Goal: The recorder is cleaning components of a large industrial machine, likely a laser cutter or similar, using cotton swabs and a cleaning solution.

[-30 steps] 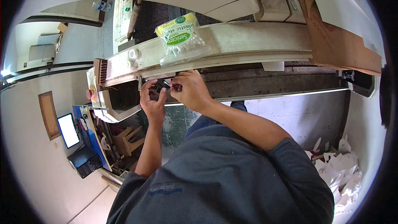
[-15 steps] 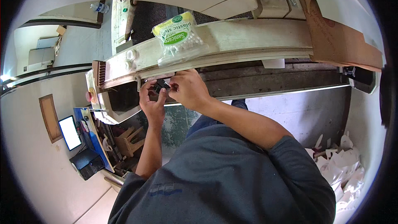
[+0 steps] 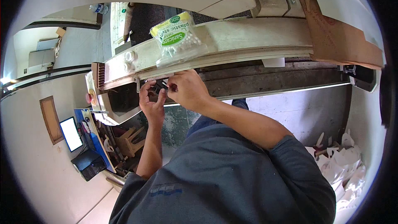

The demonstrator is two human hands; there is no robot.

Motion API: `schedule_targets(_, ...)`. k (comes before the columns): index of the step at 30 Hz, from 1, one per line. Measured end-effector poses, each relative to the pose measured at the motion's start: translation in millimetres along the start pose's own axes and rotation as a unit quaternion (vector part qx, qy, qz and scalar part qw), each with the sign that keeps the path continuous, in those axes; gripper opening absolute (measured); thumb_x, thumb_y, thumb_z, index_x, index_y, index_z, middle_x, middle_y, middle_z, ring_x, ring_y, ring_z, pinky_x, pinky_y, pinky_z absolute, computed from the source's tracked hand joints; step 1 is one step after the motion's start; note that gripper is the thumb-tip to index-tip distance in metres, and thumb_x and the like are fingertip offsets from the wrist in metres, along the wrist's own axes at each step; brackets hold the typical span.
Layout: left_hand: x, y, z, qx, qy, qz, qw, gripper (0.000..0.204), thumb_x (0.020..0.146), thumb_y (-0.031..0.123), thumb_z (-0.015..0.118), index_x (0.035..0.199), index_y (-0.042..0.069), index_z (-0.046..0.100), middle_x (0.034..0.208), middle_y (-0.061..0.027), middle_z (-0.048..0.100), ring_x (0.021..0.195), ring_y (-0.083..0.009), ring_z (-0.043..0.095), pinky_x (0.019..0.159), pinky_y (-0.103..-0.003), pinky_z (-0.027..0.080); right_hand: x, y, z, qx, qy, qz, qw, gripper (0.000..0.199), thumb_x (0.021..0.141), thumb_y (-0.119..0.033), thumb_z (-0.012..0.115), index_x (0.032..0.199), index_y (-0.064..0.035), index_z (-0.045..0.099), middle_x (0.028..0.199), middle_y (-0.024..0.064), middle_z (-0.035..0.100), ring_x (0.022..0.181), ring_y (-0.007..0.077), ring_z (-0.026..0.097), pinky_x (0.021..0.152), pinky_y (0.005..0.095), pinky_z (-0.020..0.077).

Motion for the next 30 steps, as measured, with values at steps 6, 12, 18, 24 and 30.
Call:
schedule_targets(6,0.8,-3.7,-4.6,0.047,0.003,0.016,0.999,0.042,0.092,0.015,0.091,0.128,0.005,0.072,0.123,-0.0033,0.069,0.102,-0.0126,0.065,0.088,-0.030,0.054,0.2,2.3,2.4,-0.013,-0.007,-0.001,1.000,0.017,0.076,-0.015,0.081,0.085,-0.0010,0.077,0.088,0.0183,0.075,0.089,0.0430,0.072,0.084,0.0523,0.0560)
schedule_targets(12,0.4,-5.5,-4.6,0.055,0.001,-0.001,0.998,0.043,0.092,0.016,0.092,0.128,0.005,0.073,0.124,-0.0032,0.068,0.102,-0.0136,0.064,0.089,-0.031,0.053,0.9,4.1,3.1,0.007,-0.003,0.005,1.000,0.017,0.076,-0.015,0.082,0.087,-0.0020,0.078,0.090,0.0176,0.075,0.091,0.0414,0.072,0.086,0.0508,0.0560)
schedule_targets(18,0.5,-3.6,-2.6,0.026,0.000,-0.003,1.000,0.041,0.092,0.014,0.091,0.128,0.005,0.073,0.123,-0.0033,0.068,0.101,-0.0124,0.064,0.089,-0.030,0.053,0.9,1.7,0.0,-0.028,-0.023,-0.003,0.999,0.019,0.076,-0.014,0.082,0.090,-0.0018,0.081,0.092,0.0185,0.077,0.091,0.0412,0.074,0.086,0.0500,0.0572)
schedule_targets(24,0.6,-1.0,-0.6,0.015,0.004,0.004,1.000,0.041,0.092,0.015,0.091,0.128,0.005,0.073,0.126,-0.0039,0.069,0.098,-0.0119,0.064,0.087,-0.029,0.054,2.4,5.5,2.0,0.002,-0.010,0.003,1.000,0.019,0.076,-0.014,0.082,0.089,-0.0003,0.080,0.092,0.0185,0.076,0.089,0.0423,0.073,0.082,0.0510,0.0580)
schedule_targets(30,0.7,-3.7,-3.3,0.054,0.000,0.000,0.999,0.043,0.092,0.013,0.090,0.130,0.004,0.072,0.126,-0.0038,0.070,0.097,-0.0111,0.064,0.087,-0.030,0.054,2.2,1.4,-0.5,-0.012,-0.012,0.012,1.000,0.018,0.075,-0.012,0.081,0.088,-0.0009,0.080,0.088,0.0187,0.076,0.086,0.0423,0.074,0.082,0.0505,0.0585)
Point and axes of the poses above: each hand's wrist, its own x-axis towards the middle knuckle, its own z-axis out of the palm, y = z × x, the point moved 10 cm from there along x, towards the middle knuckle
